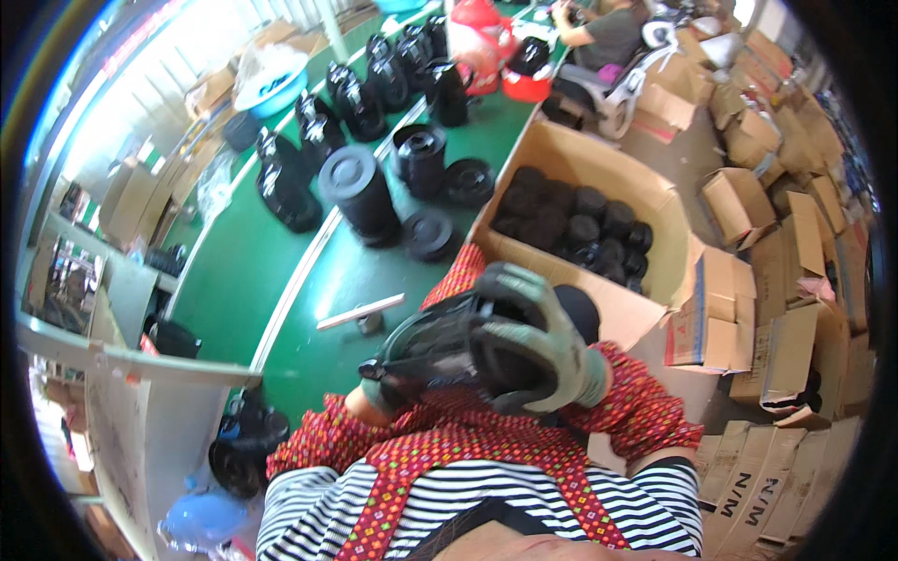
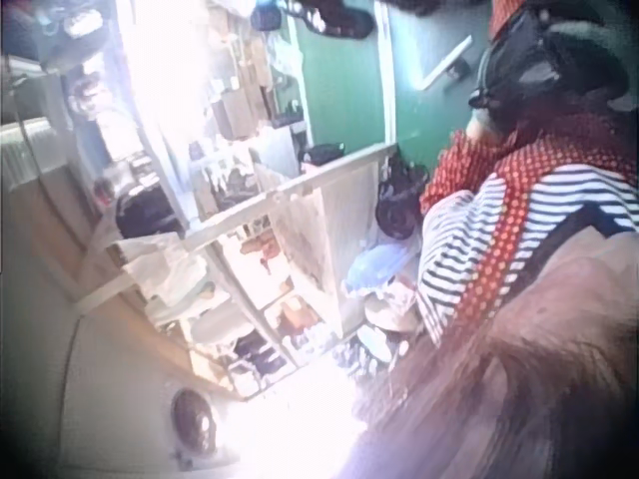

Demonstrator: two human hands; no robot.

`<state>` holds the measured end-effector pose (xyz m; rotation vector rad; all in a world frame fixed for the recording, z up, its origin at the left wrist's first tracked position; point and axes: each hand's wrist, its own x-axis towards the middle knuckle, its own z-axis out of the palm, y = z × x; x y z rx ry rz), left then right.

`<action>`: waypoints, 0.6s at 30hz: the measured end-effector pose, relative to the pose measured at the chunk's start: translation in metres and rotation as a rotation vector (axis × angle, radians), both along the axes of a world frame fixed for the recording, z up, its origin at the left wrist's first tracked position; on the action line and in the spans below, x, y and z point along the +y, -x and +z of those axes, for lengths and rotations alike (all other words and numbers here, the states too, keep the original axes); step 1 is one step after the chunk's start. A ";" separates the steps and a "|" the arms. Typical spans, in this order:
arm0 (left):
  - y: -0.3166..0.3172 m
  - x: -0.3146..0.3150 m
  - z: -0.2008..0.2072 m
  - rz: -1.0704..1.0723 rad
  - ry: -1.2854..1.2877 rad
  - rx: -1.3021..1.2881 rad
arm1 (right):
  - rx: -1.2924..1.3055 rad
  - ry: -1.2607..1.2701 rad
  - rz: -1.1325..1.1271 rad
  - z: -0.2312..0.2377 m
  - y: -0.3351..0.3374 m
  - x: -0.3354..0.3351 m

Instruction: The person assembles black plastic kettles by inserting a metal rod into the base and securing a lid. They handle each kettle one at a time, place the assembled units on a green table, and stack the lids nearby. The process is repeated continuously throughout the clip.

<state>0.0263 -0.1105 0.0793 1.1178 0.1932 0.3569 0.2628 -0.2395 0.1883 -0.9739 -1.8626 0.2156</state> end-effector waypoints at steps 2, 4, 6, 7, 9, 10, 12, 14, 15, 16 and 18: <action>-0.005 0.008 -0.006 0.012 -0.086 -0.020 | -0.009 -0.017 -0.045 0.003 0.004 -0.001; -0.012 0.006 0.023 0.013 0.007 0.042 | 0.019 -0.027 -0.094 -0.003 0.008 -0.003; -0.015 0.016 0.031 0.043 -0.270 0.104 | 0.213 -0.010 -0.179 -0.019 0.012 -0.004; -0.020 0.020 0.037 0.056 -0.403 0.134 | 0.342 0.024 -0.220 -0.031 0.015 -0.005; -0.009 0.041 0.011 -0.011 -0.309 0.156 | 0.527 0.026 -0.269 -0.041 0.024 -0.003; -0.002 0.045 -0.001 0.009 -0.368 0.134 | 0.579 0.033 -0.281 -0.047 0.029 -0.004; 0.005 0.055 0.003 0.066 -0.364 0.118 | 0.677 0.027 -0.308 -0.056 0.035 -0.005; 0.010 0.065 0.018 0.147 -0.226 0.138 | 0.718 0.063 -0.322 -0.067 0.033 -0.006; 0.013 0.074 0.029 0.213 -0.029 0.213 | 0.765 0.138 -0.346 -0.075 0.030 -0.005; 0.014 0.080 0.041 0.257 -0.246 0.318 | 0.810 0.223 -0.373 -0.083 0.027 -0.006; 0.011 0.092 0.074 0.314 -1.103 0.558 | 0.648 0.178 -0.390 -0.081 0.021 -0.002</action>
